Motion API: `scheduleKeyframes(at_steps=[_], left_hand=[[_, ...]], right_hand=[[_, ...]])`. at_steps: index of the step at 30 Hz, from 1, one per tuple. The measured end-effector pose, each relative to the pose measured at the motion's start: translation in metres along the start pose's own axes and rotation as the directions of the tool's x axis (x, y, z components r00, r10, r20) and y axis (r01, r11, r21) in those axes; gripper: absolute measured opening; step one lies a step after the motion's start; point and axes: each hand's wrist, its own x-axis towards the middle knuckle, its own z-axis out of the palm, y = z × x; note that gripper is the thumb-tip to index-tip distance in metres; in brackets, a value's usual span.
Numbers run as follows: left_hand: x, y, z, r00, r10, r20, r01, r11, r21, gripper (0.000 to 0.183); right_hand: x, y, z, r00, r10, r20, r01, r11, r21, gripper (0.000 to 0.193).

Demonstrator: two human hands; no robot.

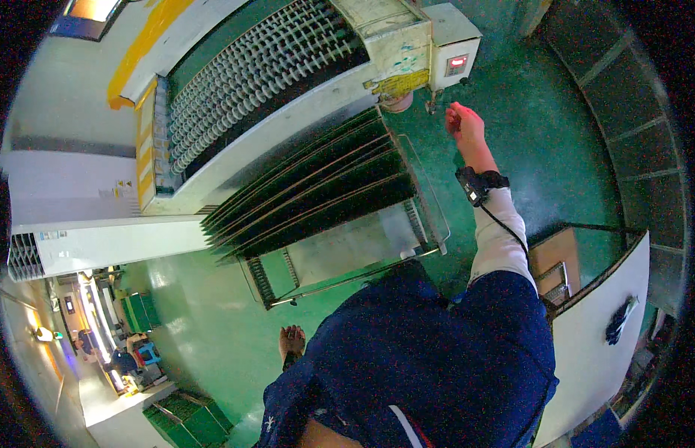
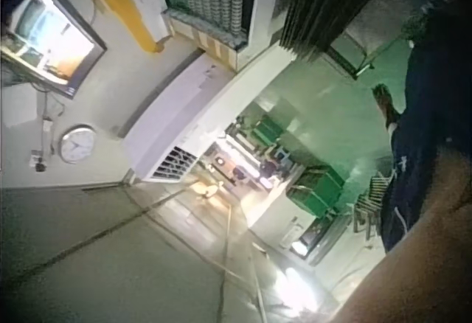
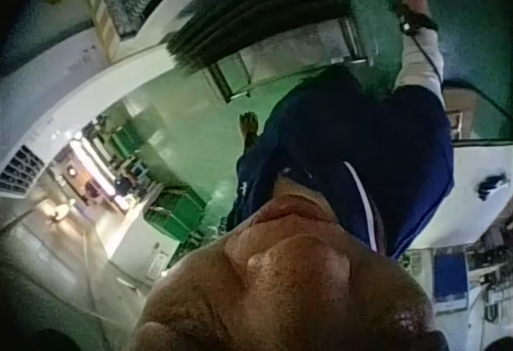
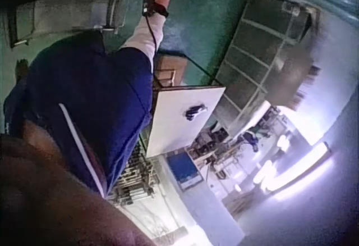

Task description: Manually loading green panels into the conveyor slots of a processing machine.

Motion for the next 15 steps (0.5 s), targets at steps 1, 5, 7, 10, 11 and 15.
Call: scheduleKeyframes(at_steps=[1, 5, 7, 10, 11, 15], left_hand=[[0.006, 0.001, -0.016, 1.0, -0.004, -0.028, 0.004, 0.999, 0.033, 0.027], [0.013, 0.003, -0.048, 0.998, -0.015, -0.059, 0.014, 1.0, -0.02, 0.027], [0.009, 0.0, -0.059, 0.998, -0.013, -0.061, 0.009, 0.998, -0.068, 0.027], [0.003, -0.001, -0.078, 0.998, -0.013, -0.059, 0.005, 0.99, -0.143, 0.027], [0.004, -0.001, -0.082, 0.998, -0.01, -0.059, 0.0, 0.986, -0.169, 0.027], [0.002, -0.011, -0.105, 0.992, 0.005, -0.125, -0.036, 0.968, -0.247, 0.028]], right_hand=[[-0.013, -0.003, 0.015, 1.0, 0.001, 0.006, -0.001, 1.0, -0.003, 0.012], [-0.063, -0.008, 0.063, 0.992, -0.124, -0.033, 0.115, 0.975, -0.191, 0.013], [-0.079, -0.004, 0.072, 0.987, -0.162, -0.012, 0.156, 0.963, -0.219, 0.014], [-0.102, 0.007, 0.095, 0.992, -0.115, 0.043, 0.122, 0.96, -0.254, 0.015], [-0.116, 0.009, 0.103, 0.989, -0.14, 0.057, 0.15, 0.941, -0.302, 0.015], [-0.166, 0.049, 0.145, 0.95, -0.091, 0.298, 0.229, 0.85, -0.473, 0.017]])
